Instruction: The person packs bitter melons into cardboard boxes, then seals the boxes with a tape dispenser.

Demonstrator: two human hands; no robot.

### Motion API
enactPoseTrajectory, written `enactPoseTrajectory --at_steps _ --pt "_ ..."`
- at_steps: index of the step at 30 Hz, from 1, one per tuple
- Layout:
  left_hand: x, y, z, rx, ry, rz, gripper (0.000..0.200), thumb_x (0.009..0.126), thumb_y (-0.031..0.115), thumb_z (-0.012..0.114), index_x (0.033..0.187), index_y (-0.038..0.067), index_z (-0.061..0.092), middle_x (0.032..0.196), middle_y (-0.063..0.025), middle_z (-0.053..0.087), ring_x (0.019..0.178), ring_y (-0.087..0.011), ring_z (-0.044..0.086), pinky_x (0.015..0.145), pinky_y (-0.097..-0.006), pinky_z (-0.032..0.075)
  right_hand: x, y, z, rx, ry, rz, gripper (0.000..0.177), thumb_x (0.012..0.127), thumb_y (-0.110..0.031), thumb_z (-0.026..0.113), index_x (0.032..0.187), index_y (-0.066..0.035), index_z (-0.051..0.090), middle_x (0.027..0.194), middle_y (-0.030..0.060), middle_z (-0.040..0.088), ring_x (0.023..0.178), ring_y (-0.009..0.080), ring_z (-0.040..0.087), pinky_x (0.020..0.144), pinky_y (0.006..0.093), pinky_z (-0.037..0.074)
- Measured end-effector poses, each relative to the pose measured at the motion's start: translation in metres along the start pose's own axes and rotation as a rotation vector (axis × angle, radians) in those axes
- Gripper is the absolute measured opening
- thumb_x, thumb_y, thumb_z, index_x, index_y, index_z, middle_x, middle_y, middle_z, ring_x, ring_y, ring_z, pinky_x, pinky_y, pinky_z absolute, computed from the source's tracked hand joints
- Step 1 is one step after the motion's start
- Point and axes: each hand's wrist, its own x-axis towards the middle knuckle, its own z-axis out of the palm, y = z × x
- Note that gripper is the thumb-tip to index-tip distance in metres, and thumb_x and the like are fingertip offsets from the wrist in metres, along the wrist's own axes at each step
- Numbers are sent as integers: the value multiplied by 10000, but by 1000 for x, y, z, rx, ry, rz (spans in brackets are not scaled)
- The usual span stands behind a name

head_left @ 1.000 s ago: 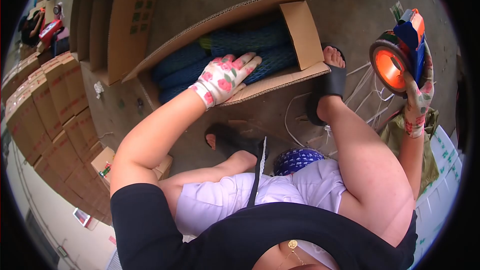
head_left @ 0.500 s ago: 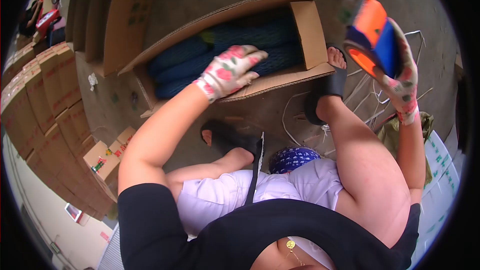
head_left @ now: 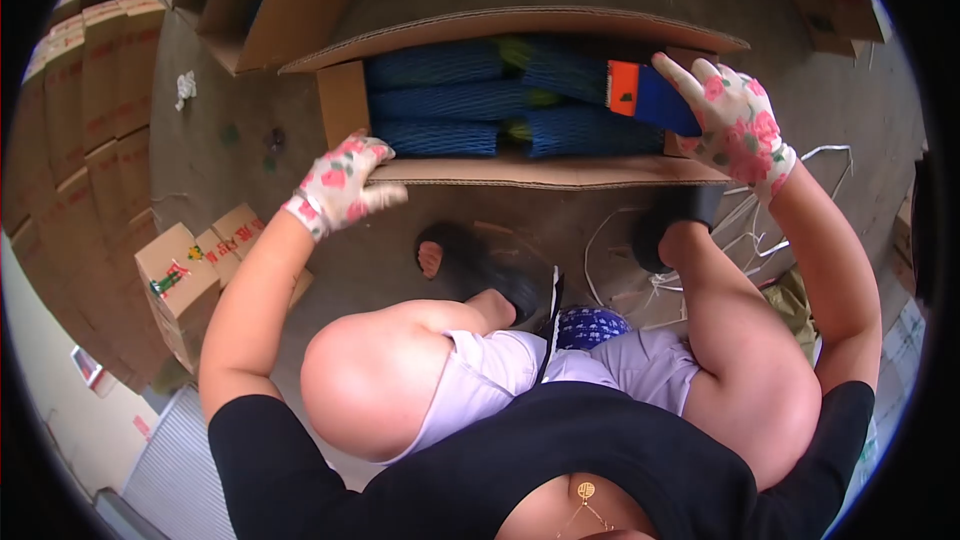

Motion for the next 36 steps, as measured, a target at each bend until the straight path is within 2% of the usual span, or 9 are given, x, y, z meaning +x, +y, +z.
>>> enactPoseTrajectory --at_steps 2,6,8,12,17,20,24,34,36 --pt "29 -3 -16 -15 -179 -168 489 901 551 598 955 74 690 953 -143 686 1032 -386 625 868 -481 499 6 -5 -5 -31 -15 -2 929 626 -121 800 1471 -169 417 986 124 589 946 327 616 801 439 510" --pt "70 -34 32 175 330 -176 463 877 571 586 960 130 703 1019 -106 669 986 -328 616 837 -440 494 24 -12 -79 -111 -131 -84 920 628 -99 788 1472 -138 424 1046 142 599 948 357 625 813 425 521" --pt "71 -37 59 166 526 -146 338 898 458 612 994 144 692 1117 -98 648 1014 -334 604 828 -458 485 37 -15 -105 103 299 -242 834 715 -53 754 1478 -106 422 1166 131 629 978 286 660 838 361 533" --pt "69 -3 77 183 813 -203 387 868 313 656 1248 243 631 1280 -62 574 1160 -308 531 967 -486 420 105 5 -92 664 106 232 616 855 -88 684 1427 -9 470 1180 68 617 942 114 604 847 244 514" --pt "71 17 73 83 759 301 423 777 310 704 1195 270 651 1346 -38 518 1237 -270 485 1009 -476 401 119 -24 -76 1023 -127 261 602 829 -140 676 1383 28 512 1121 68 643 940 91 599 801 226 507" --pt "72 20 74 47 856 209 402 738 294 721 1137 304 674 1344 -4 507 1213 -243 493 996 -443 413 99 -25 -56 1031 -87 376 665 814 -147 688 1431 -22 476 1135 94 664 918 155 655 827 281 535" --pt "91 15 98 169 1067 315 449 747 368 734 1188 346 655 1386 14 491 1270 -254 448 1044 -447 375 81 -82 -29 144 51 186 756 734 -234 773 1436 -192 496 1057 151 676 905 321 687 826 387 561" --pt "74 24 60 169 312 131 860 813 632 648 1544 354 290 1653 -97 125 1509 -409 74 1192 -586 39 71 -121 -5 217 229 -56 813 684 -88 725 1456 -161 482 1011 138 650 869 310 674 754 387 547" --pt "75 23 63 143 330 129 844 817 614 657 1538 357 302 1652 -100 127 1509 -407 77 1193 -587 40 78 -128 -3 249 223 -10 732 739 38 664 1439 -75 484 1272 142 625 1148 235 634 977 318 496"
